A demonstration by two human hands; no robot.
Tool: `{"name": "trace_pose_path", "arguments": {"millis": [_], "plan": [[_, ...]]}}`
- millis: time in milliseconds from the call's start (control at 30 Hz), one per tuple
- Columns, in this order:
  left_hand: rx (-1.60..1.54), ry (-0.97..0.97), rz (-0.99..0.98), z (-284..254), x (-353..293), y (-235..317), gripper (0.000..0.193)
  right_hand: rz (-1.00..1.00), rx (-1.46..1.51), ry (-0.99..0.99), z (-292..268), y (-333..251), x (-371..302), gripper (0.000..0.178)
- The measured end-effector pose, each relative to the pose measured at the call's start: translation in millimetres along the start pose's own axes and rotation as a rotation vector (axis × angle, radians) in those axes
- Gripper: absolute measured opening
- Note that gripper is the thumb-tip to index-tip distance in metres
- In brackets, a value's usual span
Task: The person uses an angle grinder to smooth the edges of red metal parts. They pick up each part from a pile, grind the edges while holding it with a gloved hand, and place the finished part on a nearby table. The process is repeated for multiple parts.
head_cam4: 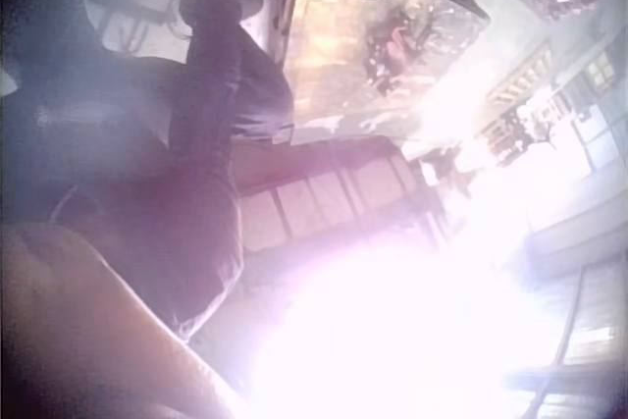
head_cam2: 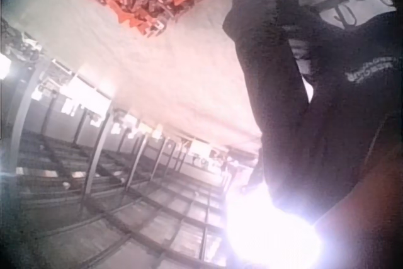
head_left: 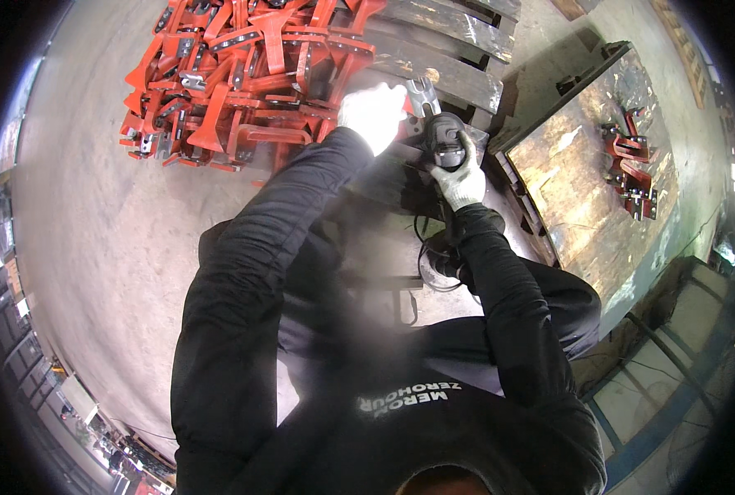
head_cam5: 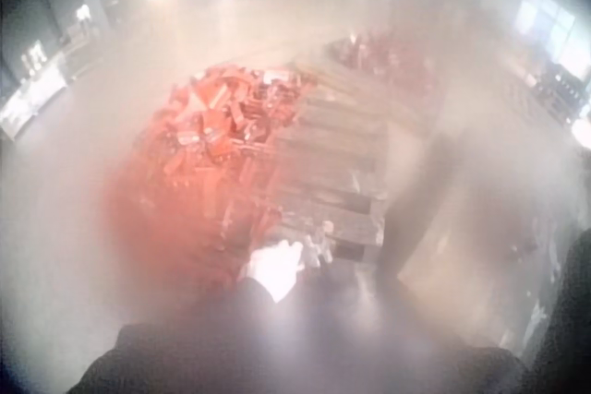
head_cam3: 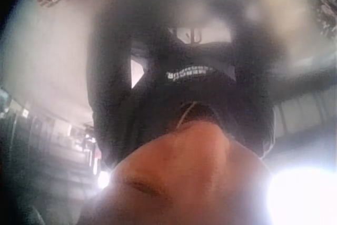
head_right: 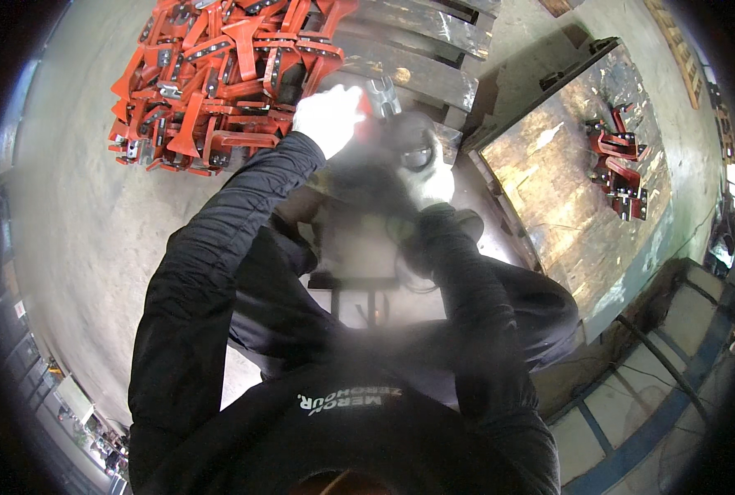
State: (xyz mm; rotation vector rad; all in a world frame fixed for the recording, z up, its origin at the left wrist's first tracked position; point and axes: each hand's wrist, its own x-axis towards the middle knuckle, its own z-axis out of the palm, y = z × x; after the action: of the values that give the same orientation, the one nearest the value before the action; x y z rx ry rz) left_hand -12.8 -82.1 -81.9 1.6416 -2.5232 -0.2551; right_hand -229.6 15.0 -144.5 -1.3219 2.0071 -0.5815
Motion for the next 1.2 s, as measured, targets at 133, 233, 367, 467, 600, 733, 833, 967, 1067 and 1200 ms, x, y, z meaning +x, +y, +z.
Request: {"name": "trace_pose_path", "arguments": {"millis": [133, 233, 367, 467, 600, 733, 833, 967, 1067, 1200], "plan": [[-0.021, 0.015, -0.002, 0.5, -3.1, -4.1, 0.027, -0.053, 0.046, -0.068, -9.8, -14.7, 1.2, 0.096], [-0.026, -0.011, -0.005, -1.2, -1.4, -3.3, 0.028, -0.111, -0.046, -0.148, -2.1, -15.6, 12.5, 0.093], [-0.042, -0.005, 0.003, -2.1, -2.3, -4.1, 0.033, -0.130, 0.044, -0.234, -5.2, -24.8, 24.5, 0.095], [-0.052, -0.032, -0.008, -3.3, -0.5, -3.9, 0.036, -0.107, -0.092, -0.184, -8.8, -38.2, 31.7, 0.098], [-0.056, -0.064, -0.028, -0.7, -2.0, -6.5, 0.038, -0.215, -0.198, -0.249, -4.6, -42.0, 31.2, 0.100], [-0.058, -0.089, -0.044, -3.0, -0.9, -3.5, 0.040, -0.150, -0.125, -0.169, 4.7, -32.2, 50.9, 0.104], [-0.077, -0.146, -0.052, -11.8, 1.3, -3.0, 0.040, -0.236, -0.162, -0.222, 8.9, -26.9, 54.6, 0.103], [-0.076, -0.115, -0.049, -8.5, 0.6, -2.9, 0.040, -0.168, -0.183, -0.205, 13.7, -24.3, 70.4, 0.102], [-0.065, -0.102, -0.050, -7.6, -0.9, -3.5, 0.040, -0.168, -0.231, -0.220, 9.0, -30.9, 69.0, 0.103], [-0.043, -0.034, -0.020, -3.2, 0.5, -5.2, 0.040, -0.206, -0.069, -0.326, 12.0, -24.4, 82.9, 0.102]]}}
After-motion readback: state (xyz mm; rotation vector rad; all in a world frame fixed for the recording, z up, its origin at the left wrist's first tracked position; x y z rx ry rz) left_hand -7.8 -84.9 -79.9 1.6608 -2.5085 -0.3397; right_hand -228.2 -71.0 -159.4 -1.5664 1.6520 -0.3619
